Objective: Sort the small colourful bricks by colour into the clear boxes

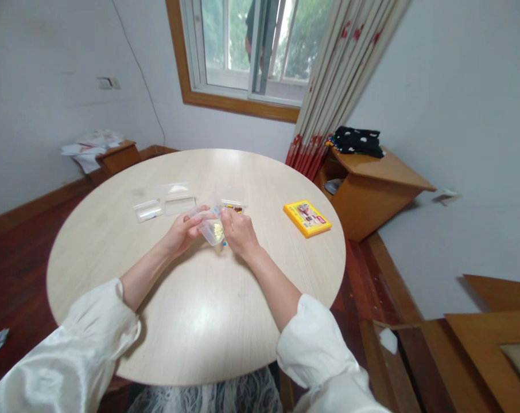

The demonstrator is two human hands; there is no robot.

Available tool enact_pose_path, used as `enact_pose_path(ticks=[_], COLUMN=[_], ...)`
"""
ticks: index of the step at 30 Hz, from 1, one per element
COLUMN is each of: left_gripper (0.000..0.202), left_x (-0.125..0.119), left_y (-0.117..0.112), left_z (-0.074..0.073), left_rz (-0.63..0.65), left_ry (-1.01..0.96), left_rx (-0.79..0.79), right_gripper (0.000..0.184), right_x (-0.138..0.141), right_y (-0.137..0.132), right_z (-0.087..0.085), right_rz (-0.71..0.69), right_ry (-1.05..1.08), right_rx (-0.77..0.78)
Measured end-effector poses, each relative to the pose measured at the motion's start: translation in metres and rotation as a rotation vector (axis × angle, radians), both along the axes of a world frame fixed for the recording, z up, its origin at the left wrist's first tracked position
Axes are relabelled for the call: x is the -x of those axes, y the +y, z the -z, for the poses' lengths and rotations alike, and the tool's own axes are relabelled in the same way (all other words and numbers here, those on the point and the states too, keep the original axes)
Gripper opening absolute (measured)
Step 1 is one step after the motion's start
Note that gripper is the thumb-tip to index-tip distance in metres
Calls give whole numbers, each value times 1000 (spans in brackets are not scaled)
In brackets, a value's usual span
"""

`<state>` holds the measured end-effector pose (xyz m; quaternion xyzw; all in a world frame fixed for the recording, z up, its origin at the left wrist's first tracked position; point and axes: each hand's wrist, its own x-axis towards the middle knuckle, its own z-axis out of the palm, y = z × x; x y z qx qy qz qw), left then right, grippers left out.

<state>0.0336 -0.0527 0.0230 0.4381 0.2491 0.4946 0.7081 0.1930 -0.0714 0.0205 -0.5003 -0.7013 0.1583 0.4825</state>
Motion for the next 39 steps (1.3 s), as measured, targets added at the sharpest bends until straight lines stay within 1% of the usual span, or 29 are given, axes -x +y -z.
enact_pose_path(ticks=[3, 5, 7, 9, 11, 12, 14, 17, 20, 22, 23, 25, 27, 28, 29, 31, 33, 35, 37, 39], left_gripper=[49, 57, 72, 90, 100, 99, 91, 78, 74, 76, 77, 80, 83, 84, 85, 87, 88, 88, 87, 87], left_x=[7, 13, 18, 22, 24, 25, 26, 28, 30, 33, 34, 37, 39, 40, 42, 43, 44, 44, 44, 42], left_y=[4, 5, 6, 6, 5, 5, 5, 8, 11, 13, 14, 16, 19, 21, 22, 27, 31, 35, 37, 38], left_z=[0, 0, 0, 1, 1, 1, 1, 1, 1, 0, -1, -3, -3, -3, -1, 2, 6, 10, 13, 14], left_rz=[122, 196, 253, 314, 379, 408, 450, 460, 388, 301, 249, 137, 22, -36, -92, -195, -279, -341, -394, -447], left_ry=[-4, -14, -7, 22, 49, 58, 72, 102, 126, 152, 167, 199, 238, 266, 298, 374, 448, 501, 536, 571], left_rx=[19, 21, 7, -23, -51, -58, -64, -79, -117, -142, -154, -186, -239, -273, -311, -388, -462, -533, -595, -645], right_gripper=[56, 57, 54, 50, 46, 44, 43, 46, 54, 59, 58, 48, 33, 31, 33, 39, 34, 23, 13, 8], right_x=[-1, -4, -9, -13, -16, -16, -15, -12, -13, -17, -20, -26, -32, -35, -37, -41, -44, -45, -45, -44], right_y=[4, 9, 14, 17, 19, 19, 19, 19, 21, 24, 25, 28, 30, 31, 31, 32, 33, 35, 37, 37], right_z=[0, 1, 1, 2, 3, 3, 4, 6, 7, 9, 10, 15, 21, 25, 28, 35, 40, 42, 43, 42], right_rz=[-30, -17, 24, 55, 49, 35, 0, -49, -66, -31, 2, 81, 144, 159, 164, 159, 156, 158, 154, 145], right_ry=[315, 487, 586, 635, 653, 657, 654, 633, 610, 576, 528, 340, 88, -27, -121, -237, -274, -269, -266, -287], right_rx=[107, 174, 216, 250, 288, 307, 340, 367, 348, 307, 272, 172, 87, 71, 76, 118, 158, 173, 165, 154])
